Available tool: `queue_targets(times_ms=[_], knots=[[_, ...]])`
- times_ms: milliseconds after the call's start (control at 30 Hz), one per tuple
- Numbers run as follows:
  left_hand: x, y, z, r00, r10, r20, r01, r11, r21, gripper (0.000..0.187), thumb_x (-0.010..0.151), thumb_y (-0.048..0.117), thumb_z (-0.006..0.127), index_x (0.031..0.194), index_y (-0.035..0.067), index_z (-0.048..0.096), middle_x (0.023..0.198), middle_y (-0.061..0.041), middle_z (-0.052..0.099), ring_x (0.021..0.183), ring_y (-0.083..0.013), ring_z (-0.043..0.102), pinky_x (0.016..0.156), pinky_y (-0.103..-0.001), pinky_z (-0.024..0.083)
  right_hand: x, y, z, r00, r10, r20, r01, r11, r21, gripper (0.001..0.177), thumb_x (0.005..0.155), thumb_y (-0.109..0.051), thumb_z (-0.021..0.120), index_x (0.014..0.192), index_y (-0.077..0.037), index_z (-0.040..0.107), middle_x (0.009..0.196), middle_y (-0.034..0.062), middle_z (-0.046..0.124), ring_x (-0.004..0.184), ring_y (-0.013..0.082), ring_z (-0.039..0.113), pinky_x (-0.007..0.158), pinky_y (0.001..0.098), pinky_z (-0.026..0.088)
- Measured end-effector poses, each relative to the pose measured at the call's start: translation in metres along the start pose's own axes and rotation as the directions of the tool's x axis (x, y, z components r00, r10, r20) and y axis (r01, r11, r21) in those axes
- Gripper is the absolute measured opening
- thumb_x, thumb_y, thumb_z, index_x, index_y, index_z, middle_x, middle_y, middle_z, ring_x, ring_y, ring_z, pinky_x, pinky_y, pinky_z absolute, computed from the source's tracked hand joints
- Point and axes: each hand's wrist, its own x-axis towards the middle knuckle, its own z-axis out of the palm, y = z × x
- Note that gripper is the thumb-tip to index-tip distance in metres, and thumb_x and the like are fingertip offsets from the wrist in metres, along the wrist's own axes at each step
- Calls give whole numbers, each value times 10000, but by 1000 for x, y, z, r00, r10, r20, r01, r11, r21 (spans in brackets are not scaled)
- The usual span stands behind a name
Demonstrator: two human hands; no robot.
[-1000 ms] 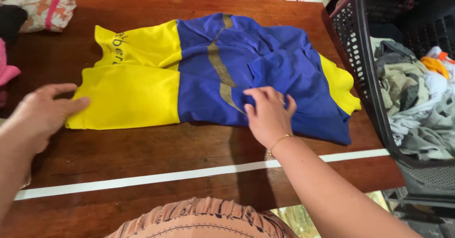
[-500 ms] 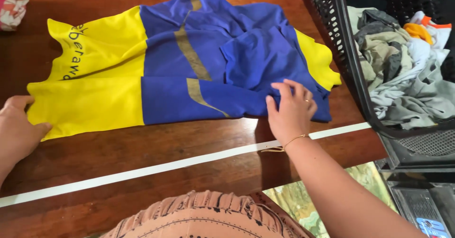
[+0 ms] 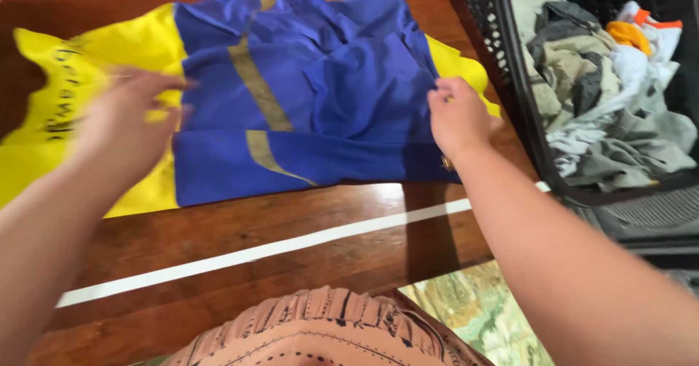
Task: The person folds a black t-shirt on a wooden table, then folds a blue and yellow t-shirt. Both shirts are folded into neat rectangles and stacked on the table.
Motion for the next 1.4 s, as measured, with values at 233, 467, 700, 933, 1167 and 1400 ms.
queue_targets(times_ms=[233, 467, 700, 933, 1167, 1400], knots=[[95, 84, 124, 982, 130, 137, -92, 963, -255, 600, 913, 221, 688, 1468, 155, 468, 1168, -139, 669, 1058, -331, 646, 899, -458, 504, 35, 22, 17, 994, 33, 100, -41, 996, 84, 250, 802, -251, 814, 986, -110, 717, 852, 59, 734, 744, 215, 700, 745, 316, 569], [140, 95, 135, 981, 96, 166, -79, 991, -107, 471, 813, 98, 756, 1278, 79, 687, 978, -166, 733, 811, -341, 689, 764, -445, 561, 29, -18, -32, 975, -30, 219, -33, 960, 277, 125, 858, -95, 718, 921, -117, 612, 802, 21, 692, 597, 172, 661, 594, 291, 527], [130, 118, 73, 970, 194, -147, -233, 916, -327, 564, 942, 23, 775, 1422, -67, 491, 1282, -297, 652, 1078, -425, 691, 832, -486, 585, 79, -25, -59, 958, -277, 71, 194, 812, 550, 304, 925, -60, 631, 1222, -38, 568, 1038, 98, 708, 721, 147, 682, 586, 243, 636], [22, 120, 90, 939, 235, -253, -266, 959, -96, 781, 875, -56, 723, 1546, 53, 339, 1368, -262, 338, 992, -367, 622, 887, -505, 551, 22, 14, -69, 915, 182, 361, -204, 979, 23, 190, 973, -213, 628, 1109, -94, 687, 891, 45, 719, 655, 156, 679, 657, 307, 541], [-50, 61, 133, 972, 233, 41, -234, 922, 310, 719, 1006, 542, 367, 1648, 272, 189, 1682, -149, 152, 1552, -331, 110, 1177, -634, 93, -2, -6, -87, 933, 239, 270, -216, 970, -113, 249, 930, -216, 694, 1138, -83, 728, 1059, 76, 752, 944, 216, 703, 901, 352, 537], [-59, 50, 136, 950, 309, 40, -304, 889, 343, 702, 1019, 593, 318, 1635, 269, 227, 1718, -92, 138, 1576, -315, 46, 1176, -648, 55, -15, 39, -89, 908, 378, 183, -303, 891, -338, 160, 962, -275, 714, 1022, -134, 762, 992, 51, 761, 905, 277, 693, 845, 437, 525]])
